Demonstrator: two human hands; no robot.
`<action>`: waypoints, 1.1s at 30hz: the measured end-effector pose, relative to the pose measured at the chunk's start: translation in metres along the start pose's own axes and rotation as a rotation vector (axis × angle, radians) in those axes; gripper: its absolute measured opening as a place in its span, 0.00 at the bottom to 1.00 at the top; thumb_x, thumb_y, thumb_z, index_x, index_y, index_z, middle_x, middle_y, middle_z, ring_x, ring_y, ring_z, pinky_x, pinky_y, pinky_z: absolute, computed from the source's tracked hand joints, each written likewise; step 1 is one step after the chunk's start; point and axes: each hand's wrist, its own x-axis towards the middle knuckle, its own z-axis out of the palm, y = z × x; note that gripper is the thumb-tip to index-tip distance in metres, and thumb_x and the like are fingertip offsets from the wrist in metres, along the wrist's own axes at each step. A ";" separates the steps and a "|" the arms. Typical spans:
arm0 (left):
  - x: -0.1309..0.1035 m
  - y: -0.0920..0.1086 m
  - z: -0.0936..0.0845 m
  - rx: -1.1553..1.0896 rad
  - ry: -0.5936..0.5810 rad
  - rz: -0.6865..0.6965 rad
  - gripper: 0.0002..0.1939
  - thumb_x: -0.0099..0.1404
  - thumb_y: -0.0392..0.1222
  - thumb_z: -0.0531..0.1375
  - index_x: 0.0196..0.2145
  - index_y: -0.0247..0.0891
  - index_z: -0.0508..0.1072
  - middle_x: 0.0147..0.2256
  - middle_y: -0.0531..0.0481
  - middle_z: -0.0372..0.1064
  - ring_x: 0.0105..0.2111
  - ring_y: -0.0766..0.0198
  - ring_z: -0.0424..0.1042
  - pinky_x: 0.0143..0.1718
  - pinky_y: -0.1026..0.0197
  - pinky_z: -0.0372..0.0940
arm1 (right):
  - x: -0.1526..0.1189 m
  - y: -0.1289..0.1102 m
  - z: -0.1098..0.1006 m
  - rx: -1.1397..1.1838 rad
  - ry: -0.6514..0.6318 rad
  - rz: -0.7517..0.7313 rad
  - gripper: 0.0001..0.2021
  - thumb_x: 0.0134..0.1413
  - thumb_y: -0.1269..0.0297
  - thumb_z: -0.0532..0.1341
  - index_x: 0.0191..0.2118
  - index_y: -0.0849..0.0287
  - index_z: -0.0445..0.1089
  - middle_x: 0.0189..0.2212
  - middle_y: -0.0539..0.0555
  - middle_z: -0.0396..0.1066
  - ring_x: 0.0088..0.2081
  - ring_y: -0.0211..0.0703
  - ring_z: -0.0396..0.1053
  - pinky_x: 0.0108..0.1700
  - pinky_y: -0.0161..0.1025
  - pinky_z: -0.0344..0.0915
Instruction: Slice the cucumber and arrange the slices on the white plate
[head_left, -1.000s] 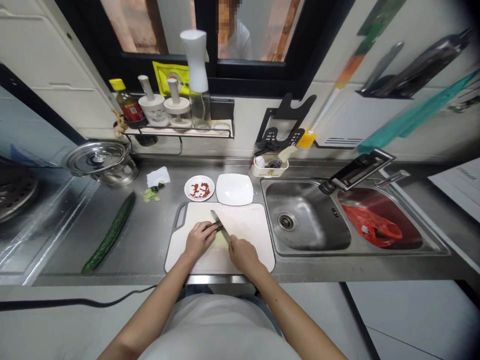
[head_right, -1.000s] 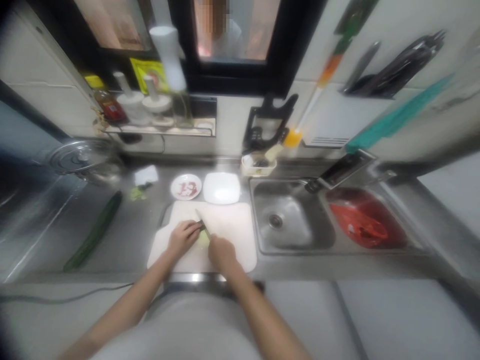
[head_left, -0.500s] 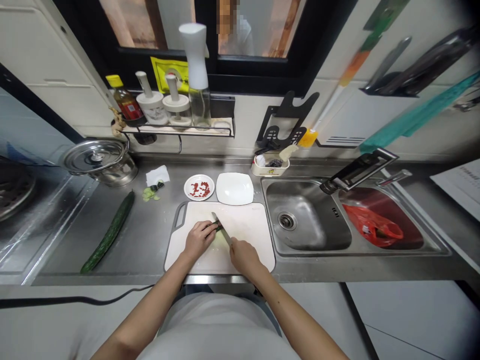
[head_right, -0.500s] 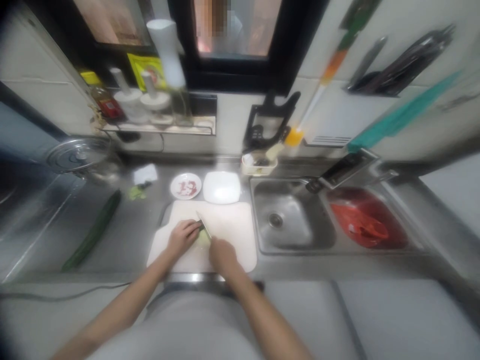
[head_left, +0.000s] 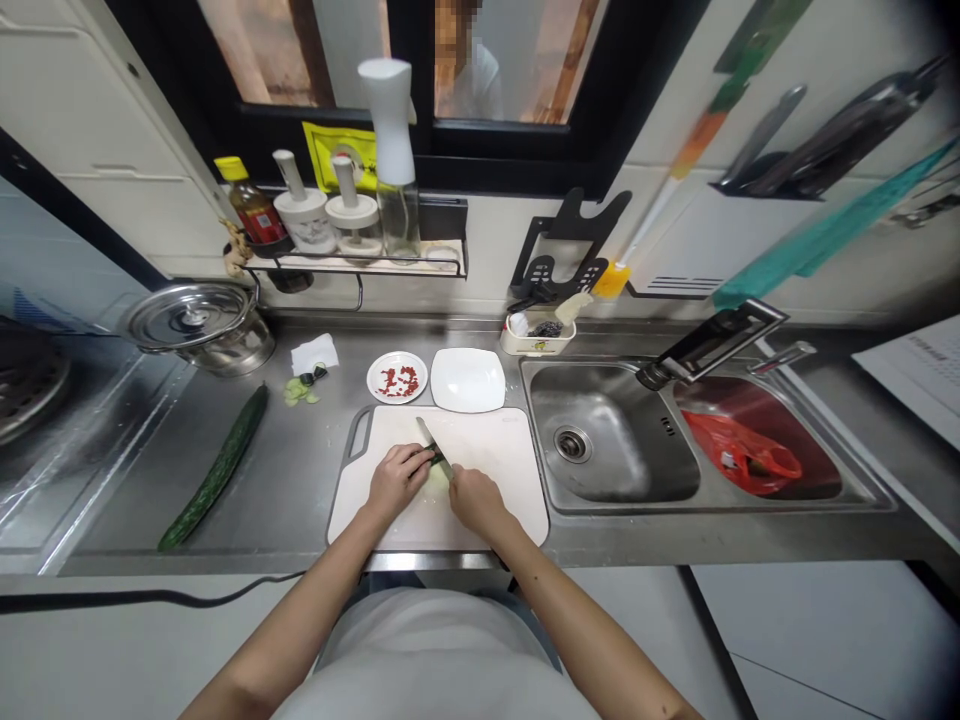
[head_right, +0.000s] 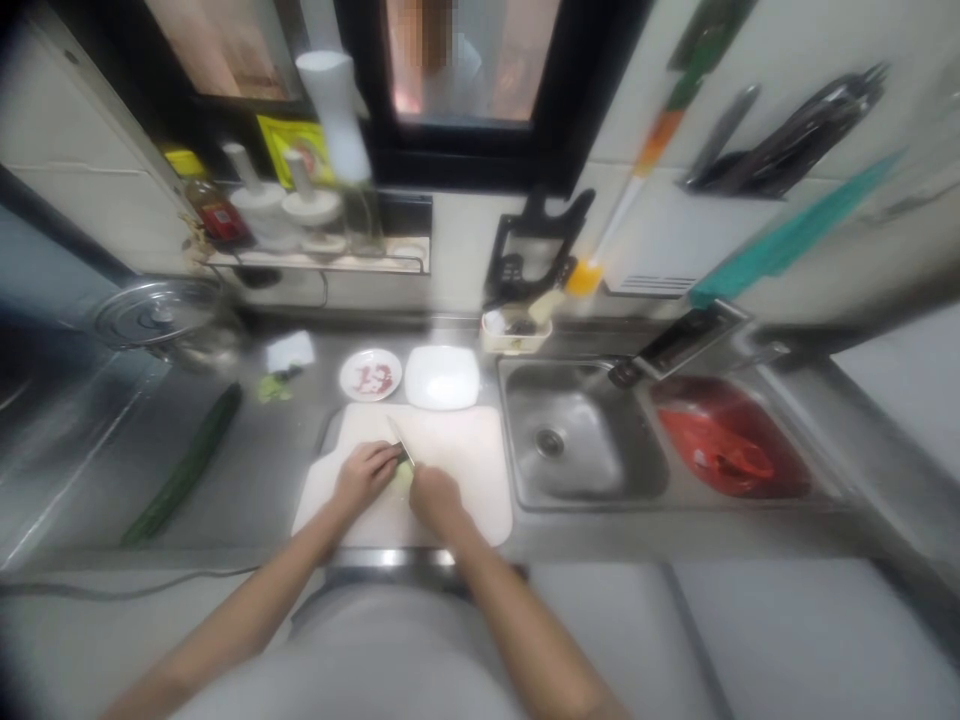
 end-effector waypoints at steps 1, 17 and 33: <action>0.000 0.000 0.000 -0.004 0.000 -0.002 0.12 0.67 0.41 0.55 0.45 0.44 0.75 0.42 0.48 0.72 0.41 0.61 0.69 0.43 0.56 0.67 | -0.001 0.001 0.000 0.002 -0.007 0.000 0.15 0.62 0.72 0.46 0.48 0.65 0.67 0.39 0.63 0.74 0.43 0.49 0.72 0.40 0.38 0.63; 0.004 0.001 -0.003 -0.022 -0.019 -0.031 0.12 0.67 0.40 0.55 0.44 0.43 0.75 0.41 0.47 0.73 0.40 0.61 0.69 0.43 0.56 0.67 | 0.013 0.000 0.008 0.021 0.024 -0.016 0.15 0.61 0.72 0.47 0.47 0.64 0.68 0.39 0.63 0.74 0.42 0.48 0.72 0.41 0.38 0.63; 0.004 -0.003 0.000 -0.053 -0.021 -0.055 0.12 0.67 0.41 0.55 0.45 0.44 0.75 0.41 0.48 0.73 0.40 0.61 0.70 0.42 0.57 0.67 | -0.003 0.004 0.011 0.008 -0.013 0.019 0.16 0.60 0.73 0.47 0.48 0.64 0.68 0.39 0.64 0.74 0.44 0.49 0.72 0.42 0.40 0.63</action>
